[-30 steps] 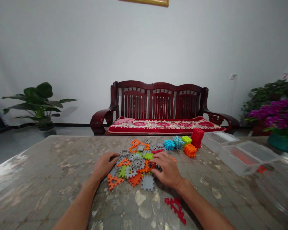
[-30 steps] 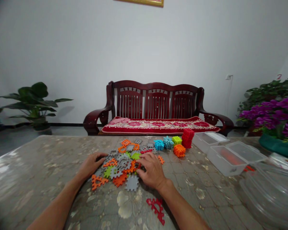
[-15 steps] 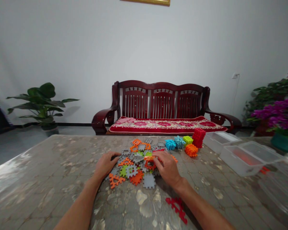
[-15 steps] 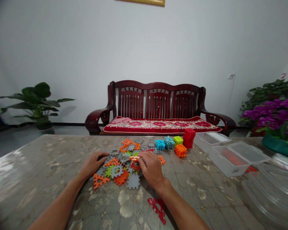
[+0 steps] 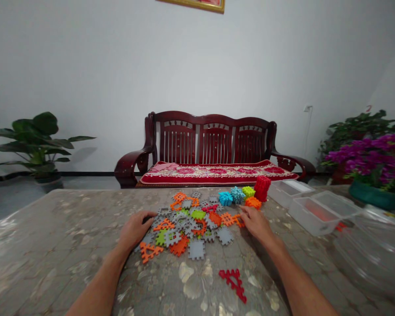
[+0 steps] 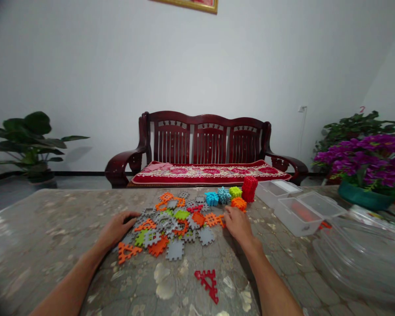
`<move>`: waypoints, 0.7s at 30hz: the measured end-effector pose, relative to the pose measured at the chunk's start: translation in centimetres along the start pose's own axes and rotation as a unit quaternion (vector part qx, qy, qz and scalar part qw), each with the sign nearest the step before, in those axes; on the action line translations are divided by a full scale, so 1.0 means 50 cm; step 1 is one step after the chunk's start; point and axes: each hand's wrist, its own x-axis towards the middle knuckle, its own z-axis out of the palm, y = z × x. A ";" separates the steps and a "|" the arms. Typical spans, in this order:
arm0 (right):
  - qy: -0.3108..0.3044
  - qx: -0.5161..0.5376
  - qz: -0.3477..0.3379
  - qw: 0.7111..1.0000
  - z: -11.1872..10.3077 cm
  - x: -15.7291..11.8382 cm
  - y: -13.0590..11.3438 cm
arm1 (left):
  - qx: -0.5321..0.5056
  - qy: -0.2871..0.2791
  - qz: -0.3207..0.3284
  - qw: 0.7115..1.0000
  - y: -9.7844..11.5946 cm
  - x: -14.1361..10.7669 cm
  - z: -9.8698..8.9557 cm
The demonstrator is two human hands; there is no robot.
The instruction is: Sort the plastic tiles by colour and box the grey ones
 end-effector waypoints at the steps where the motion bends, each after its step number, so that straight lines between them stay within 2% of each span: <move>1: -0.002 -0.025 0.011 1.000 0.002 -0.006 -0.001 | -0.001 0.001 0.001 1.000 -0.001 0.001 0.000; 4: -0.019 -0.082 0.029 0.996 0.004 -0.019 -0.011 | 0.000 0.002 0.005 1.000 -0.004 0.003 0.000; 8: -0.044 -0.143 0.019 0.988 -0.002 -0.032 -0.030 | -0.003 0.000 0.014 1.000 -0.011 0.006 0.002; 12: -0.039 -0.154 0.015 0.987 0.003 -0.042 -0.045 | -0.002 0.002 0.012 1.000 -0.013 0.006 0.003; 17: 0.002 -0.080 0.030 0.996 -0.003 -0.023 -0.032 | 0.007 -0.002 0.006 1.000 -0.011 0.006 0.002; 21: 0.092 -0.028 0.049 0.994 -0.038 0.021 0.009 | 0.011 -0.001 0.005 1.000 -0.012 0.006 0.003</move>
